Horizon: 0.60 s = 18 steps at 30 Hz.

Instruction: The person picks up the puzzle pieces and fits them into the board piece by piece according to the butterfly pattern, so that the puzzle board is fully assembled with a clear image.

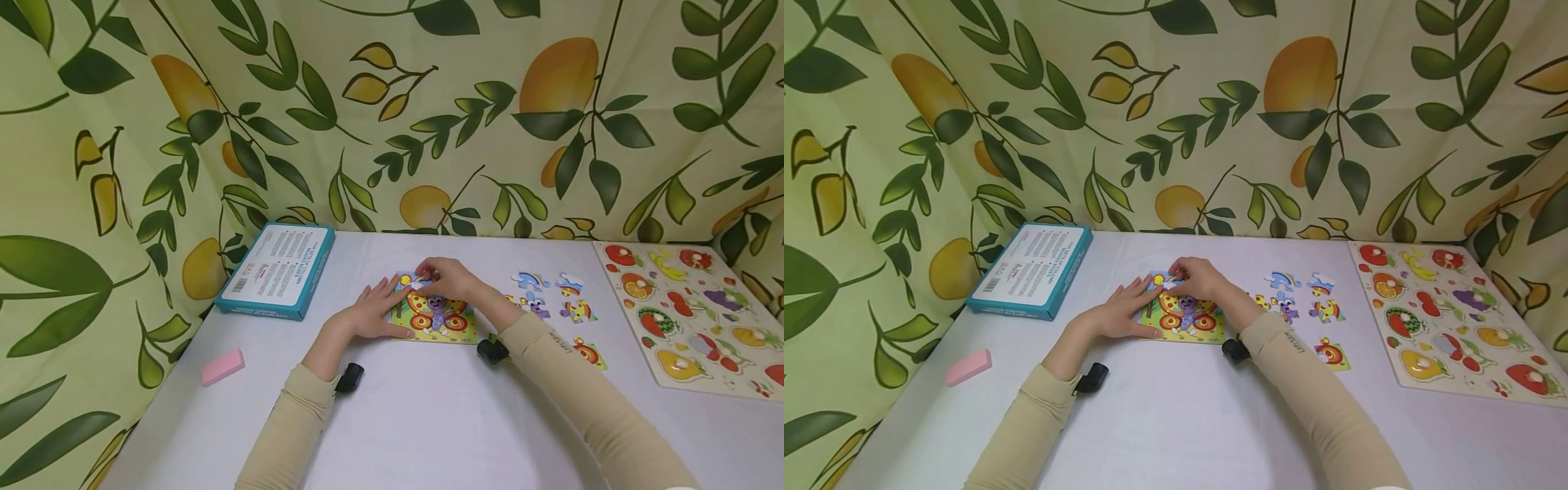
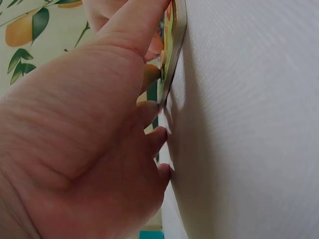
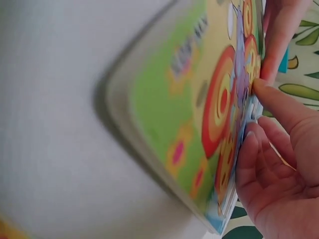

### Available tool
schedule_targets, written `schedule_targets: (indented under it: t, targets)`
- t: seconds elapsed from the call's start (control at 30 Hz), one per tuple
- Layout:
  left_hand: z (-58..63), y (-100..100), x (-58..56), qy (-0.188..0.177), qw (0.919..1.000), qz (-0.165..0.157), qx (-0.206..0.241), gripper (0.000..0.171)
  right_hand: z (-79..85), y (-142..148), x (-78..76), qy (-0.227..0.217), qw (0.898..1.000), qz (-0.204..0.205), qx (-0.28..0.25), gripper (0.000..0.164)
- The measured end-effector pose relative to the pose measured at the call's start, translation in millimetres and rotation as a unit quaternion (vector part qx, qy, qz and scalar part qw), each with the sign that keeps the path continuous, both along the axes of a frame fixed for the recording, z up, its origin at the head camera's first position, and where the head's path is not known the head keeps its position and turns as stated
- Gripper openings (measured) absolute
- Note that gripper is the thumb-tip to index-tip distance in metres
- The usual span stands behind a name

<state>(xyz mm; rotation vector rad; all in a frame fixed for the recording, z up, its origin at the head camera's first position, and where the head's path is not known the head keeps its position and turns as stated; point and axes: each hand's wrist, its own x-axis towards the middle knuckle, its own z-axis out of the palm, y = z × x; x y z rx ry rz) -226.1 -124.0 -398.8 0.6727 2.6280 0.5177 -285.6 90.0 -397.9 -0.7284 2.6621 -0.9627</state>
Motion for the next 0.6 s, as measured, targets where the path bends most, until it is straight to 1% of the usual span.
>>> schedule_targets:
  t: [0.23,0.47,0.6]
  targets:
    - [0.0,-0.7,-0.8,-0.001,1.0000,0.001,0.004,0.092,2.3,3.6,-1.7,-0.014,1.000,-0.005,0.015,0.043]
    - [0.6,0.6,-0.7,-0.006,0.9998,-0.003,0.017,0.090,0.5,4.6,-2.9,-0.003,1.000,-0.001,0.013,0.041]
    - [1.5,0.7,0.1,-0.004,0.9999,-0.010,0.011,0.086,-0.5,5.1,-3.4,0.005,1.000,0.005,0.018,0.041]
